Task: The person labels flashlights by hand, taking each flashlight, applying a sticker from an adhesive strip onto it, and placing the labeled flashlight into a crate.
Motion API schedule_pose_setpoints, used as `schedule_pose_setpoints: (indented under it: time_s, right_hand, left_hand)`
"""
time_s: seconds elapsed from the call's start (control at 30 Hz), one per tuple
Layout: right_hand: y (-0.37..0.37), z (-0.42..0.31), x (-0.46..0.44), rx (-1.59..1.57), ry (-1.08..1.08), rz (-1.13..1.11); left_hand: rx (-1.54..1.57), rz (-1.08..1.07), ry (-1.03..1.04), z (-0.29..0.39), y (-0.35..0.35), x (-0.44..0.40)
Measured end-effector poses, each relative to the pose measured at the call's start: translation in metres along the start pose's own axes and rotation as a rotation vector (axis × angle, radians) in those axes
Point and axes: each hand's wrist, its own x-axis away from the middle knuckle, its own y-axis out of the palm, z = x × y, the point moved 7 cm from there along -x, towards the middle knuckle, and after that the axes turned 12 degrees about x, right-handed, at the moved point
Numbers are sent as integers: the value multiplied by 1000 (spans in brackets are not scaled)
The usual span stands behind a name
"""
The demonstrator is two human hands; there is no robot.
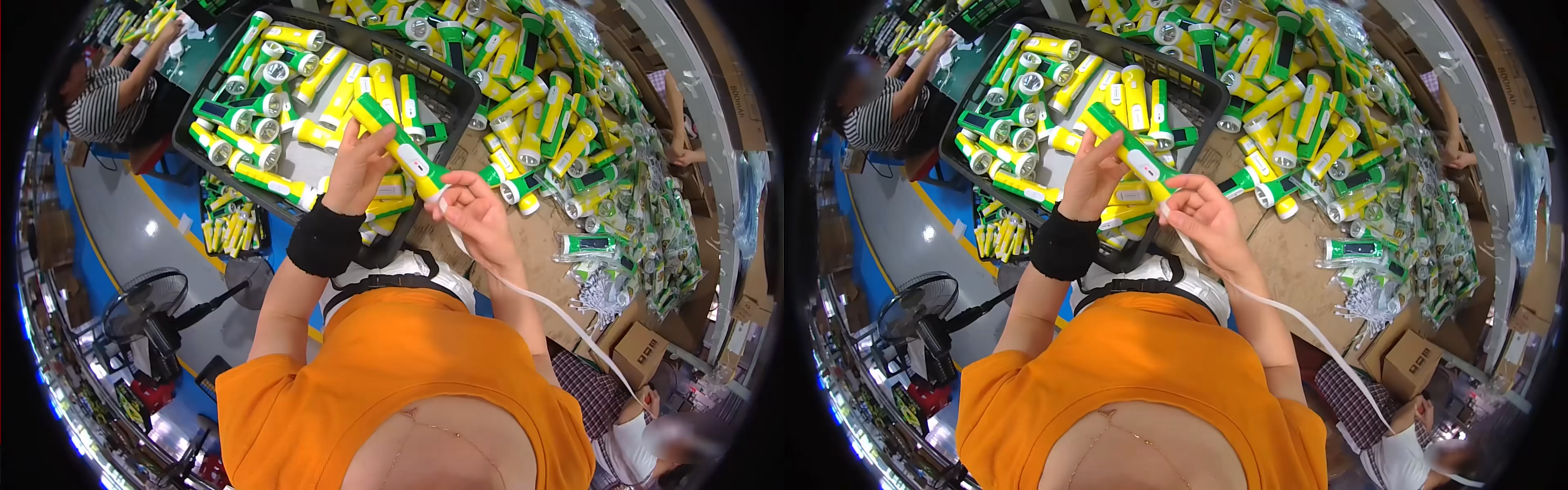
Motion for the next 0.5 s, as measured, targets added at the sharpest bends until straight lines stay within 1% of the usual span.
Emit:
schedule_pose_setpoints:
  time_s: [0.07,0.1,0.17,0.2,0.23,0.3,0.33,0.37,0.4,0.43,0.47,0.5]
  right_hand:
    - [-5,-2,-3,167,-100,115]
    - [0,2,-6,143,-106,116]
    - [-13,-10,-10,236,-250,289]
    - [-15,-16,-10,287,-284,341]
    - [-16,-16,-12,287,-289,341]
    - [-20,-18,-14,296,-356,370]
    - [-21,-21,-16,298,-359,370]
    - [-22,-24,-19,234,-360,359]
    - [-23,-26,-20,171,-358,350]
    - [-24,-26,-21,171,-358,351]
    - [-23,-25,-23,181,-339,325]
    - [-23,-24,-24,191,-321,298]
  left_hand:
    - [-9,6,147,6,6,2]
    - [-32,12,144,9,6,9]
    - [-90,134,203,7,-2,14]
    - [-79,125,198,5,-2,16]
    - [-80,121,199,5,-1,21]
    - [-101,157,127,-2,-3,32]
    - [-181,184,145,-7,-9,37]
    - [-180,183,145,-9,-14,39]
    - [-241,175,94,-12,-21,41]
    - [-303,165,43,-14,-26,42]
    - [-303,164,42,-12,-33,41]
    - [-456,112,38,-8,-35,40]
